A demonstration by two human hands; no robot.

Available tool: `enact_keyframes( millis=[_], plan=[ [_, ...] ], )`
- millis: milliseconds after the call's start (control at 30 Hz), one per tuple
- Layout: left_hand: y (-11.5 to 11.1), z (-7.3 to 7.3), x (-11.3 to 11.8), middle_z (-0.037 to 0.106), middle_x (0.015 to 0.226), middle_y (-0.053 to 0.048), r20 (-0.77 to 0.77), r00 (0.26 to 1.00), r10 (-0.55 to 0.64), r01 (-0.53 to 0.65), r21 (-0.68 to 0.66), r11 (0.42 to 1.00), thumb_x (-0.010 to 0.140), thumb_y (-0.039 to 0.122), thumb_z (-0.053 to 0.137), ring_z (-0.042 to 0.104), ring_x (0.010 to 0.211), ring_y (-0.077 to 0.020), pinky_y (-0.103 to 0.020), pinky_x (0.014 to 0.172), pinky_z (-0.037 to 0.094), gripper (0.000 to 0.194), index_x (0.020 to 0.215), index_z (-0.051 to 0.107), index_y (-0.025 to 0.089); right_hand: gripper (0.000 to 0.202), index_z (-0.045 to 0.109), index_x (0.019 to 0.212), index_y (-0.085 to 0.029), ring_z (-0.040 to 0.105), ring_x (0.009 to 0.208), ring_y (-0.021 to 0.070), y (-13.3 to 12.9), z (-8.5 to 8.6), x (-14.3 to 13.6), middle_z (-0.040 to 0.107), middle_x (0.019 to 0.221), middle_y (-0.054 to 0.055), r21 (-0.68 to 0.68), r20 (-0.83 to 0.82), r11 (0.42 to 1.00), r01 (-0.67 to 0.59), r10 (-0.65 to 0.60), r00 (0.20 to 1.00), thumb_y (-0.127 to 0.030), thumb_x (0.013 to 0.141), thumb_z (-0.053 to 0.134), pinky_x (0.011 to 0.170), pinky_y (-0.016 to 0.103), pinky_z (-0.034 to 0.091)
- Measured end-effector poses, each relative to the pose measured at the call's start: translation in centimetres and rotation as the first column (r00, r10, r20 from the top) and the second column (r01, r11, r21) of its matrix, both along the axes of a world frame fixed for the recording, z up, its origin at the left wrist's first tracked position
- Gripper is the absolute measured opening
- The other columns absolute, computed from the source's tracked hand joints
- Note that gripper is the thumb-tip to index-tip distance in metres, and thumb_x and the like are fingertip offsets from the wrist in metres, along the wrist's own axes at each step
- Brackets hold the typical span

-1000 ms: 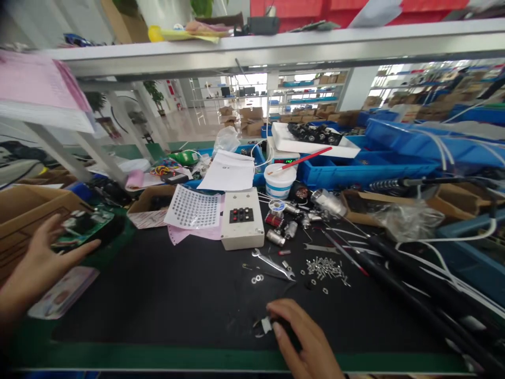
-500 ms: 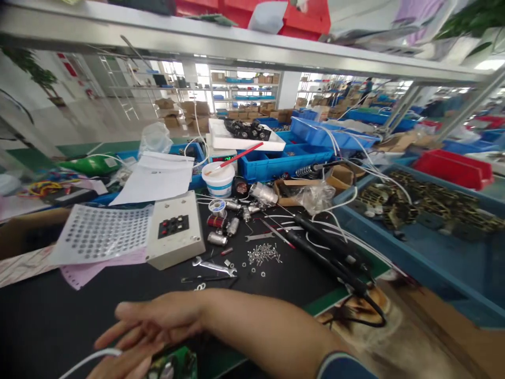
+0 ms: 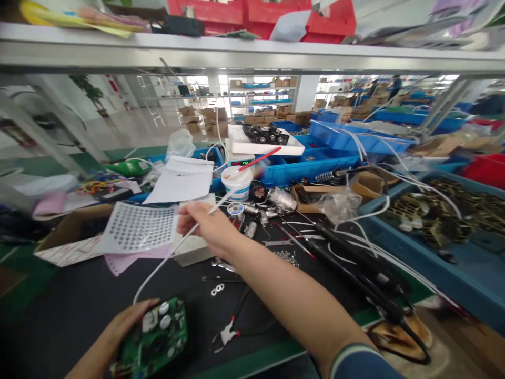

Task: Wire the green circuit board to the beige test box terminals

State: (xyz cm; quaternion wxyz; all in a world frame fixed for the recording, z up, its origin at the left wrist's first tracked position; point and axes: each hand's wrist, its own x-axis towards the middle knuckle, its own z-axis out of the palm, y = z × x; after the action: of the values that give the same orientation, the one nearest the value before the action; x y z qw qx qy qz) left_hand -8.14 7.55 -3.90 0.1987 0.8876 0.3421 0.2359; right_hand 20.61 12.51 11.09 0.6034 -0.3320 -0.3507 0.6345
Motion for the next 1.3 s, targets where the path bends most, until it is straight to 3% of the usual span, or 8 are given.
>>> enact_keyframes(
  millis=[333, 467, 533, 600, 733, 967, 1100, 1300],
  plan=[
    [-0.5, 3.3, 0.7, 0.031, 0.150, -0.012, -0.072, 0.997, -0.015, -0.021, -0.466, 0.885, 0.060, 0.024, 0.075, 0.031, 0.139, -0.0341, -0.051, 0.117, 0.022, 0.105, 0.147, 0.018, 0.029, 0.047, 0.063, 0.062, -0.014, 0.050, 0.056, 0.0086, -1.4, -4.6, 5.3, 0.058, 0.066, 0.000, -0.056, 0.224, 0.985, 0.165, -0.149, 0.963, -0.058, 0.069, 0.078, 0.046, 0.013, 0.043],
    [0.0, 4.3, 0.1, 0.027, 0.154, -0.012, -0.021, 0.999, -0.033, 0.014, -0.587, 0.809, 0.057, 0.051, 0.082, 0.026, 0.141, -0.0353, -0.053, 0.116, 0.021, 0.110, 0.148, 0.024, 0.028, 0.040, 0.064, 0.064, -0.015, 0.053, 0.053, 0.0088, -2.4, -5.5, 6.5, 0.059, 0.070, 0.001, -0.109, 0.136, 0.980, 0.167, -0.152, 0.979, -0.051, 0.068, 0.082, 0.044, 0.014, 0.049],
    [1.7, 4.8, -0.4, 0.035, 0.150, -0.011, 0.077, 0.992, 0.098, -0.042, -0.534, 0.844, 0.054, 0.073, 0.072, 0.033, 0.138, -0.0350, -0.050, 0.113, 0.030, 0.103, 0.141, 0.040, 0.027, 0.037, 0.064, 0.064, -0.016, 0.059, 0.059, 0.0105, -2.8, -5.9, 6.5, 0.063, 0.076, 0.002, -0.145, 0.054, 0.965, 0.218, -0.212, 0.976, -0.046, 0.064, 0.087, 0.051, 0.016, 0.055],
    [4.6, 5.3, -1.2, 0.049, 0.139, -0.012, 0.191, 0.887, 0.422, -0.325, -0.392, 0.861, 0.059, 0.085, 0.054, 0.047, 0.129, -0.0331, -0.046, 0.104, 0.044, 0.090, 0.125, 0.057, 0.024, 0.034, 0.067, 0.069, -0.018, 0.065, 0.066, 0.0123, -3.2, -6.3, 6.0, 0.067, 0.081, 0.003, -0.166, -0.003, 0.942, 0.291, -0.296, 0.955, -0.042, 0.061, 0.089, 0.060, 0.017, 0.059],
    [11.3, 5.7, -2.7, 0.047, 0.133, -0.019, 0.165, 0.598, 0.785, -0.730, -0.292, 0.617, 0.085, 0.058, 0.051, 0.051, 0.120, -0.0314, -0.052, 0.099, 0.044, 0.063, 0.128, 0.048, 0.012, 0.032, 0.072, 0.080, -0.019, 0.068, 0.077, 0.0134, -3.8, -6.7, 4.6, 0.070, 0.089, 0.003, -0.144, -0.028, 0.913, 0.382, -0.390, 0.921, -0.040, 0.062, 0.088, 0.072, 0.015, 0.059],
    [15.3, 6.4, -1.6, 0.064, 0.105, -0.006, -0.027, 0.590, 0.807, -0.777, -0.292, 0.558, 0.090, 0.035, 0.060, 0.063, 0.094, -0.0199, -0.041, 0.084, 0.053, 0.025, 0.103, 0.062, 0.014, 0.024, 0.073, 0.080, -0.023, 0.070, 0.077, 0.0165, -5.1, -7.3, 4.6, 0.072, 0.090, 0.004, -0.067, 0.029, 0.934, 0.351, -0.350, 0.936, -0.042, 0.071, 0.083, 0.069, 0.020, 0.061],
    [14.8, 6.9, -1.5, 0.065, 0.098, -0.005, 0.072, 0.515, 0.854, -0.796, -0.328, 0.508, 0.092, 0.037, 0.056, 0.064, 0.083, -0.0169, -0.036, 0.075, 0.055, 0.027, 0.105, 0.061, 0.014, 0.023, 0.074, 0.079, -0.021, 0.070, 0.076, 0.0160, -5.6, -7.3, 4.6, 0.072, 0.091, 0.005, -0.042, 0.069, 0.933, 0.357, -0.353, 0.933, -0.043, 0.074, 0.081, 0.070, 0.019, 0.061],
    [11.4, 6.4, -4.8, 0.065, 0.082, -0.002, 0.265, 0.292, 0.919, -0.813, -0.437, 0.384, 0.095, 0.035, 0.048, 0.064, 0.069, -0.0136, -0.029, 0.065, 0.054, 0.025, 0.105, 0.058, 0.013, 0.023, 0.074, 0.077, -0.021, 0.070, 0.075, 0.0162, -5.6, -7.5, 4.2, 0.071, 0.091, 0.006, -0.028, 0.089, 0.941, 0.337, -0.334, 0.939, -0.043, 0.075, 0.080, 0.069, 0.020, 0.061]
  ],
)
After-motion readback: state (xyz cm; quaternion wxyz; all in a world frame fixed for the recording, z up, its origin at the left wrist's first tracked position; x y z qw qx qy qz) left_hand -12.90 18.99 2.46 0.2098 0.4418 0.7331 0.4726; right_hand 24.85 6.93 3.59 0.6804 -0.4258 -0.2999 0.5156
